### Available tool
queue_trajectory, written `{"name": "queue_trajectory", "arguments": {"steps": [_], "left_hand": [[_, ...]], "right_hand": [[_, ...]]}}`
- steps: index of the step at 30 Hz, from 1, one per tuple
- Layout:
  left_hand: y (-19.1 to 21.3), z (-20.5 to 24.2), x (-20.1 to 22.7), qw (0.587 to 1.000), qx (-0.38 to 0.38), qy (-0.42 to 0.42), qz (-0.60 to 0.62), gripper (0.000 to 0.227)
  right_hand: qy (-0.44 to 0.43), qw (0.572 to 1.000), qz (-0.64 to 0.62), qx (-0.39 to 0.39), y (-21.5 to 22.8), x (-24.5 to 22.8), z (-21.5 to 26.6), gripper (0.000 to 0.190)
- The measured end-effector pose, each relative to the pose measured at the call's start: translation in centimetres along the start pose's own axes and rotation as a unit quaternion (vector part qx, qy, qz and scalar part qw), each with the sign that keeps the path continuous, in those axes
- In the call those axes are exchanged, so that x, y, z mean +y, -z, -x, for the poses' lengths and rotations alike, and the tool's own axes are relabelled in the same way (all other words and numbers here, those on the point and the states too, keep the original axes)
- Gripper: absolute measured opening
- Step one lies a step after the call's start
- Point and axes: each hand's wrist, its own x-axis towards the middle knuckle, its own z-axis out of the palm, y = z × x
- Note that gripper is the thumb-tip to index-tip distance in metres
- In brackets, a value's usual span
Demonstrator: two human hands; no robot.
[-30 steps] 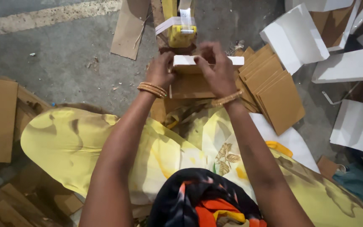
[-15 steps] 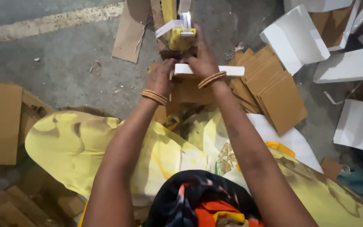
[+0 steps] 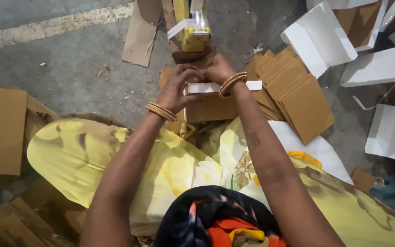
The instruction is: The person assembles small white cardboard boxes by folding flaps and securing them with a handheld tape dispenser. The person repeatedly picks up flat pieces, folds them into box shapes, and applies tape to seal the edges.
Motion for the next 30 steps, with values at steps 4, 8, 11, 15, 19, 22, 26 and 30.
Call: {"name": "queue_trajectory", "arguments": {"steps": [4,8,11,15,19,22,26,30], "left_hand": [[-0.6,0.0,-1.2,0.997,-0.022,0.046,0.063,0.056],[-1.1,0.1,-2.2,0.997,-0.005,0.044,0.069,0.055],[-1.2,0.3,-2.4,0.999,0.007,0.035,0.039,0.054],[-1.5,1.1,-2.7,0.999,0.016,0.046,0.006,0.052],[-2.0,1.3,-3.8,0.998,0.019,0.046,-0.034,0.049],[-2.2,1.2,-5.0,0.985,0.011,0.075,-0.157,0.055],[-2.3,1.0,-6.8,0.957,-0.039,0.100,-0.271,0.050],[-2.5,-0.1,-6.5,0.933,-0.060,0.136,-0.327,0.058]], "right_hand": [[0.001,0.998,0.033,0.052,0.0,0.9,-0.4,0.081],[0.025,0.994,0.087,0.055,0.2,1.8,-0.9,0.082],[0.044,0.995,0.069,0.050,0.4,2.3,-1.0,0.078],[-0.019,0.982,0.154,0.108,0.0,3.0,-1.1,0.067],[-0.045,0.965,0.211,0.150,-0.7,1.9,-0.6,0.065],[-0.024,0.930,0.341,0.135,-0.9,-0.1,1.7,0.054],[0.135,0.888,0.429,0.098,2.0,-2.0,8.2,0.062],[0.104,0.777,0.618,0.054,5.0,-3.7,11.9,0.043]]}}
